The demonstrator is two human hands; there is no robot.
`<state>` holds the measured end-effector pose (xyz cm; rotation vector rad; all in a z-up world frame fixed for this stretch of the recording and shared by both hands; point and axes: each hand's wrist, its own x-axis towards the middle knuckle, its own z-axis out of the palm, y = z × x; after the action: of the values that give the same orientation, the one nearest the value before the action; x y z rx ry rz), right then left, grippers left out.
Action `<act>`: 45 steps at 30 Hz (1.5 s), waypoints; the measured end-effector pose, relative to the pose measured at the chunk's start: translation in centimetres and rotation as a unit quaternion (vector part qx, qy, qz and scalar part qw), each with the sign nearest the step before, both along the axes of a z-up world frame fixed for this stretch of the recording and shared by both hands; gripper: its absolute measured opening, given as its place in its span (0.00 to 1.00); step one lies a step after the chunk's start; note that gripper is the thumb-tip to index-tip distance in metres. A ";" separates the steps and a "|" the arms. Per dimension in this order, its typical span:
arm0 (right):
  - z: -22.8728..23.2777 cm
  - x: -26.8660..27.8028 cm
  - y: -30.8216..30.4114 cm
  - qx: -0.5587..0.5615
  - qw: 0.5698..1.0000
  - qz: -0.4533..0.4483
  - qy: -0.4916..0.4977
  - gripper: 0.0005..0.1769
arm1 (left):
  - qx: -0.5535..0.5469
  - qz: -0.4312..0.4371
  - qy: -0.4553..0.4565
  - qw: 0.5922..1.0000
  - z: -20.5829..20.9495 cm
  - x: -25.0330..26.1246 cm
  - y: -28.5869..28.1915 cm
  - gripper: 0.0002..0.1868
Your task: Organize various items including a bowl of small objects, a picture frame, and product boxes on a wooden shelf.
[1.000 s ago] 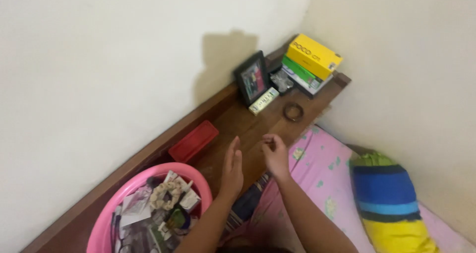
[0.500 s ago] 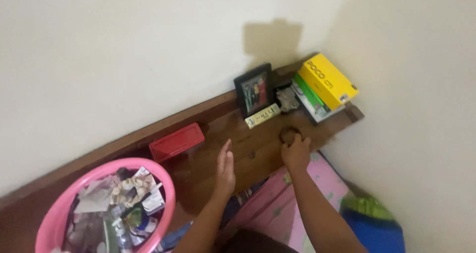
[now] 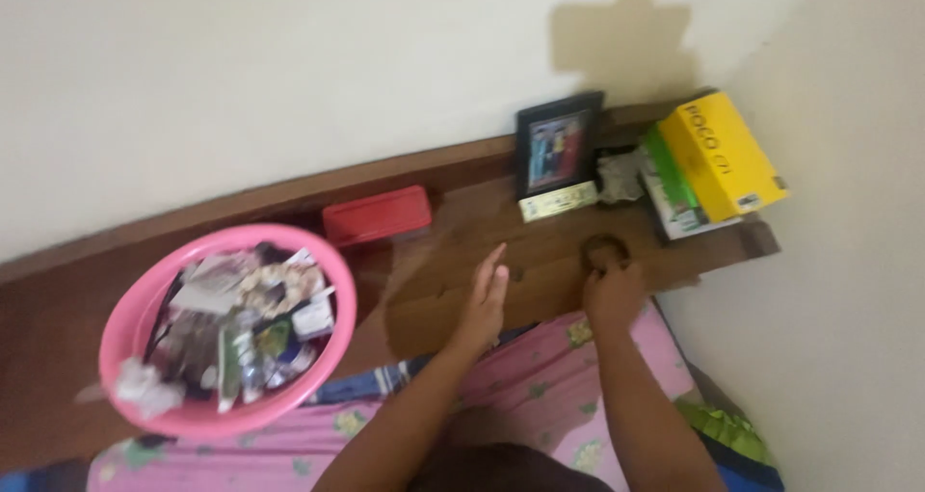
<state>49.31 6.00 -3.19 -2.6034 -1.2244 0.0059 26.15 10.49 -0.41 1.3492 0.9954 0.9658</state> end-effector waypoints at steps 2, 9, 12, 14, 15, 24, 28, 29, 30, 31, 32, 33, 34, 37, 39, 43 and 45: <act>-0.1 -0.6 -0.4 0.020 0.999 0.027 -0.008 0.18 | -0.020 0.011 0.003 1.000 0.8 -1.1 -0.2 0.28; 1.6 -8.4 2.9 0.146 0.978 0.128 0.081 0.13 | -0.033 -0.004 -0.072 0.997 2.5 -7.8 0.0 0.29; 9.2 -19.1 4.3 0.226 0.921 0.257 0.185 0.09 | 0.043 0.054 -0.033 0.997 5.2 -13.4 0.0 0.29; 13.5 -25.8 4.7 0.202 0.906 0.277 0.249 0.08 | 0.088 0.100 0.013 0.991 6.4 -17.6 -0.2 0.29; 15.6 -29.2 4.8 0.180 0.887 0.291 0.310 0.08 | 0.133 0.137 0.061 0.980 7.0 -19.6 -0.3 0.29; 15.1 -43.4 4.0 0.162 0.777 0.576 0.197 0.12 | 0.106 0.349 -0.094 0.926 8.8 -34.1 -2.3 0.25; 13.8 -44.1 4.3 0.160 0.775 0.600 0.117 0.16 | 0.097 0.360 -0.065 0.926 9.3 -34.4 -3.0 0.23; 14.1 -43.8 4.5 0.170 0.777 0.592 0.125 0.16 | 0.095 0.359 -0.031 0.928 9.7 -34.0 -2.9 0.23; 14.6 -43.3 4.8 0.180 0.779 0.585 0.134 0.16 | 0.094 0.358 0.004 0.929 10.3 -33.6 -2.8 0.23; 14.3 -42.1 5.2 0.190 0.780 0.583 0.124 0.16 | 0.105 0.354 -0.004 0.929 10.6 -33.3 -2.6 0.23; 14.1 -40.8 5.7 0.232 0.804 0.526 0.152 0.15 | 0.118 0.350 0.004 0.929 11.1 -32.9 -2.4 0.23; 14.0 -39.5 6.5 0.277 0.820 0.468 0.179 0.15 | 0.135 0.347 0.011 0.928 11.5 -32.4 -2.0 0.22; 13.3 -37.2 7.5 0.290 0.818 0.468 0.168 0.15 | 0.150 0.343 0.003 0.927 11.6 -32.0 -1.7 0.22; 10.2 -30.3 12.1 0.259 0.891 0.294 0.228 0.12 | 0.172 0.335 0.041 0.925 12.0 -30.8 0.0 0.22; 6.0 -25.4 14.9 0.236 0.928 0.212 0.197 0.22 | 0.157 0.306 0.022 0.939 11.7 -29.9 0.6 0.21; 0.6 -20.8 17.8 0.121 0.938 0.029 0.323 0.24 | 0.161 0.309 0.077 0.934 10.7 -28.2 1.3 0.21; 0.4 -21.4 17.5 0.043 0.943 -0.011 0.330 0.23 | 0.147 0.291 0.063 0.943 10.5 -27.8 0.8 0.21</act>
<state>27.91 23.49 -2.79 -2.2388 -0.9132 0.7389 -1.62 11.27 10.07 1.3960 1.4356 1.5338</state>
